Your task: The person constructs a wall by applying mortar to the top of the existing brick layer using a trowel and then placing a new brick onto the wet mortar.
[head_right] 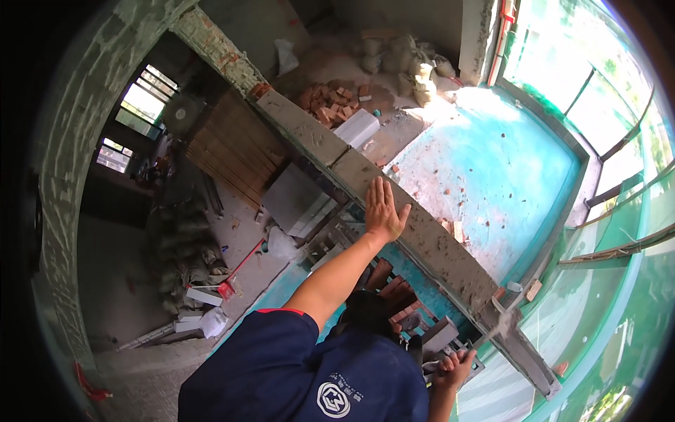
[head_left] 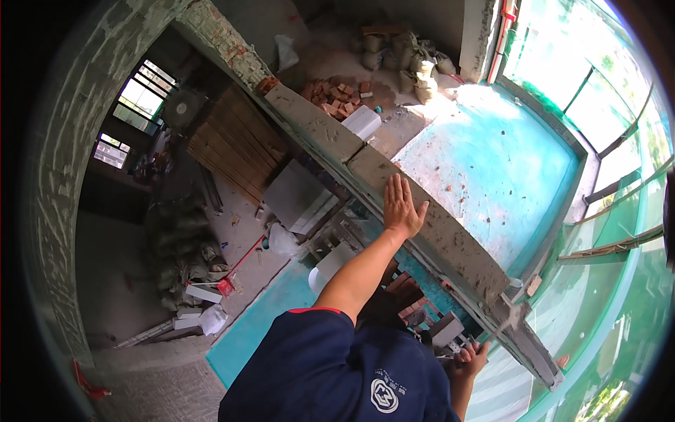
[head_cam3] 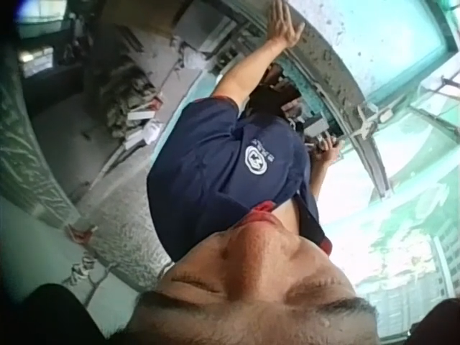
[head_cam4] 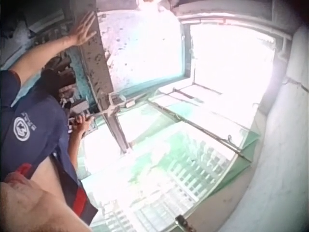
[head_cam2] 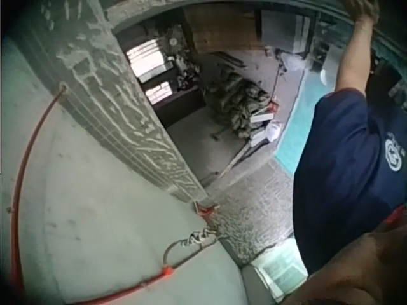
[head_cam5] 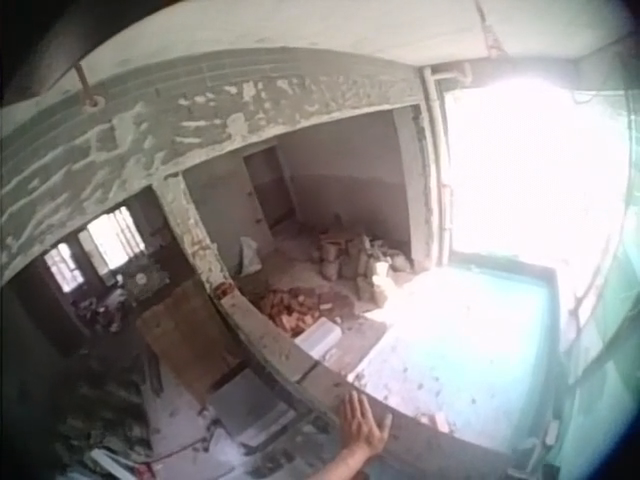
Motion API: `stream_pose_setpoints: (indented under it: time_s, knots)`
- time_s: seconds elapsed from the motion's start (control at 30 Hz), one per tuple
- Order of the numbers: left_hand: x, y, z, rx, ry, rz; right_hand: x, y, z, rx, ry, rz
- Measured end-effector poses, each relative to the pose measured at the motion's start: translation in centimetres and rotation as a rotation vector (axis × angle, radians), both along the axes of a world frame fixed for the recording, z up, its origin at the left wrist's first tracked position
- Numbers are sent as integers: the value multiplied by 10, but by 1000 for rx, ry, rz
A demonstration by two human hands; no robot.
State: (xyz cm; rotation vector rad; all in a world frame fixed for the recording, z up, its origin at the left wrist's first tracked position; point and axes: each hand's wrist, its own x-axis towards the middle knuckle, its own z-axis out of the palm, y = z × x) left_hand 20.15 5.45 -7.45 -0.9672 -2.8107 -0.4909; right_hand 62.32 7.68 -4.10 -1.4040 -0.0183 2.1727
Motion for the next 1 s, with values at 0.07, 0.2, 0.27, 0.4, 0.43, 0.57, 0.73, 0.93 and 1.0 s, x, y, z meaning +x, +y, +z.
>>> stream_pose_setpoints:
  time_s: [0.07,0.2,0.27,0.4,0.43,0.57,0.73,0.93,1.0]
  knots:
    - [-6,4,-2,23,22,-11,18,4,-15,11,-31,-179]
    - [-4,19,-4,59,43,-67,8,-17,-76,-330,542,-356]
    - [-11,8,-18,46,121,-52,-55,-14,-13,-107,61,278]
    - [-23,-3,-17,-70,151,-40,-30,-6,1,-145,81,239]
    - [-23,1,-16,-94,136,-30,-16,-6,5,-129,51,169]
    - [-25,5,-15,-154,90,-59,47,1,10,11,-43,-279]
    - [-33,-3,-13,-187,92,-77,28,6,-16,106,-185,-886]
    - [-35,1,-9,-206,57,-76,-83,-30,-9,-101,99,69]
    - [-38,-5,-8,-217,58,-56,-52,-24,-12,-120,113,164]
